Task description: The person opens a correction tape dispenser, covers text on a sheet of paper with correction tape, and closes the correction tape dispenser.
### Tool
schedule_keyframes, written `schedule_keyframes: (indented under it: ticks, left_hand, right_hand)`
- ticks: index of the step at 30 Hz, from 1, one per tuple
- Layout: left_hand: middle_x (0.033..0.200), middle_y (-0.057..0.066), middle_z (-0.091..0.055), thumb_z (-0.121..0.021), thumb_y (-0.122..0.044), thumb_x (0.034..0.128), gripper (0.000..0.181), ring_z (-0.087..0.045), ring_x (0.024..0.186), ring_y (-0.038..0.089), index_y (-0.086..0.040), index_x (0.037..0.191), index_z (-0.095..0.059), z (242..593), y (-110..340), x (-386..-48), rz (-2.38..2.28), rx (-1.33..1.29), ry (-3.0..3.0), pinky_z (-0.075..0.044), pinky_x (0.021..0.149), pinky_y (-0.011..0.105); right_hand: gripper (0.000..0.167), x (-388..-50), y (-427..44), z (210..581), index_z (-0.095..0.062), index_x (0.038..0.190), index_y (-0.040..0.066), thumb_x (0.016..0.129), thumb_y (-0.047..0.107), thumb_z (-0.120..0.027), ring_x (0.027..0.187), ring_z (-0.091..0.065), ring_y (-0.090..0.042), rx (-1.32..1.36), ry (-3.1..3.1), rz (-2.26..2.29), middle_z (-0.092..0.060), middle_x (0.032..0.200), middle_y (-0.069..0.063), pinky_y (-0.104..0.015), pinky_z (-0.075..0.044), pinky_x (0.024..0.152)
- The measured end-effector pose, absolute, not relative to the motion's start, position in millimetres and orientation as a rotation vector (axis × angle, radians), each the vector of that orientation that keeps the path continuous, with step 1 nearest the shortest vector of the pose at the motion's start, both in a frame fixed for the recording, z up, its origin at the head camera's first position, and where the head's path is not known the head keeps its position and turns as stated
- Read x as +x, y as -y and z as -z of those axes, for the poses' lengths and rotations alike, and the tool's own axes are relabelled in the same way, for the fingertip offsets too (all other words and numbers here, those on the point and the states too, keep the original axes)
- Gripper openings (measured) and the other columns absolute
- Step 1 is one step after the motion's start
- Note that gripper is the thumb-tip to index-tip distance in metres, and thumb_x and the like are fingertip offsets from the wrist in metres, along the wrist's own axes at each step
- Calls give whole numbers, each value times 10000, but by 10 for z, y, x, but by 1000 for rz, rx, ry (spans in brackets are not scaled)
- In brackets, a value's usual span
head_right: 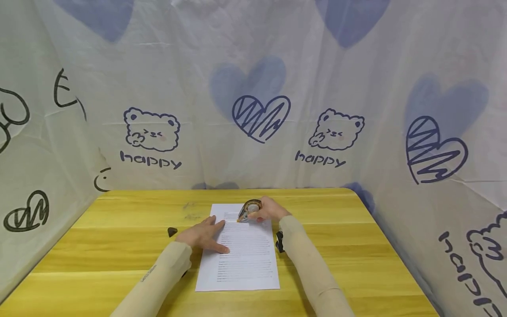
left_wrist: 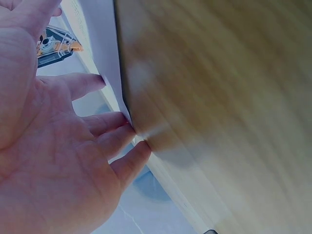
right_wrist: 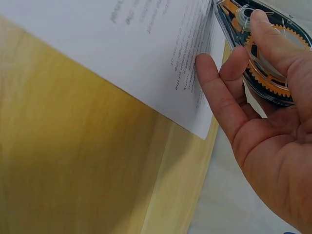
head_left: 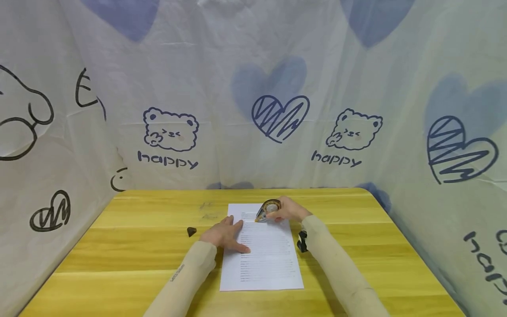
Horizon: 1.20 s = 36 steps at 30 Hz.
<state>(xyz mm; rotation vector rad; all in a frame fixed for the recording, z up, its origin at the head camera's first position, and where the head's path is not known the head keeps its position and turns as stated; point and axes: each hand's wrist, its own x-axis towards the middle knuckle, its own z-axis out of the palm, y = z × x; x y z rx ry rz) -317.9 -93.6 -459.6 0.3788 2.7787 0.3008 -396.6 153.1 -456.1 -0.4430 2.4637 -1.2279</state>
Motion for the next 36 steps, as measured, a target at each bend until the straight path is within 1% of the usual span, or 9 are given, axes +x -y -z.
schedule_keyframes:
  ticks: [6, 13, 20, 26, 32, 36]
  left_hand:
    - [1615, 174, -222, -752, -669, 709, 1034, -238, 1484, 361, -189, 1533, -353, 4597, 943, -3169, -317, 363, -2766, -296, 1156, 563]
    - [1618, 171, -217, -758, -664, 707, 1035, -235, 1486, 360, -193, 1534, -351, 4594, 947, -3166, -338, 353, -2761, -294, 1158, 561]
    - [1616, 170, -222, -753, -668, 709, 1032, -237, 1487, 354, -196, 1534, -351, 4614, 947, -3178, -330, 367, -2767, -298, 1159, 554]
    - [1617, 174, -217, -754, -665, 710, 1034, -226, 1490, 353, -190, 1535, -348, 4609, 941, -3182, -338, 374, -2765, -284, 1166, 553]
    - [1621, 168, -209, -757, -663, 708, 1036, -214, 1495, 348, -195, 1536, -346, 4609, 947, -3191, -345, 359, -2763, -280, 1168, 556]
    - [1623, 165, -207, -759, -661, 708, 1035, -209, 1498, 343, -197, 1536, -346, 4618, 947, -3189, -352, 357, -2761, -272, 1173, 552]
  right_hand:
    - [169, -3963, -1522, 4564, -729, 998, 48, 872, 158, -752, 680, -596, -186, -446, -2477, 1204, -737, 906, -145, -317, -554, 674]
    - [176, -3959, -1525, 4571, -730, 1006, 56, 870, 164, -754, 703, -616, -194, -443, -2474, 1210, -742, 928, -135, -328, -564, 691]
    - [188, -3961, -1537, 4562, -727, 1023, 36, 871, 144, -751, 704, -615, -183, -461, -2461, 1233, -744, 927, -124, -345, -572, 704]
    - [188, -3970, -1576, 4567, -713, 1027, 21, 878, 133, -742, 757, -649, -197, -456, -2440, 1251, -741, 936, -123, -362, -586, 741]
    - [166, -3982, -1587, 4565, -710, 994, 26, 875, 135, -745, 725, -638, -195, -430, -2450, 1244, -736, 915, -140, -347, -577, 716]
    - [172, -3992, -1585, 4576, -711, 989, 41, 870, 158, -754, 712, -624, -174, -406, -2474, 1216, -735, 902, -120, -324, -567, 703]
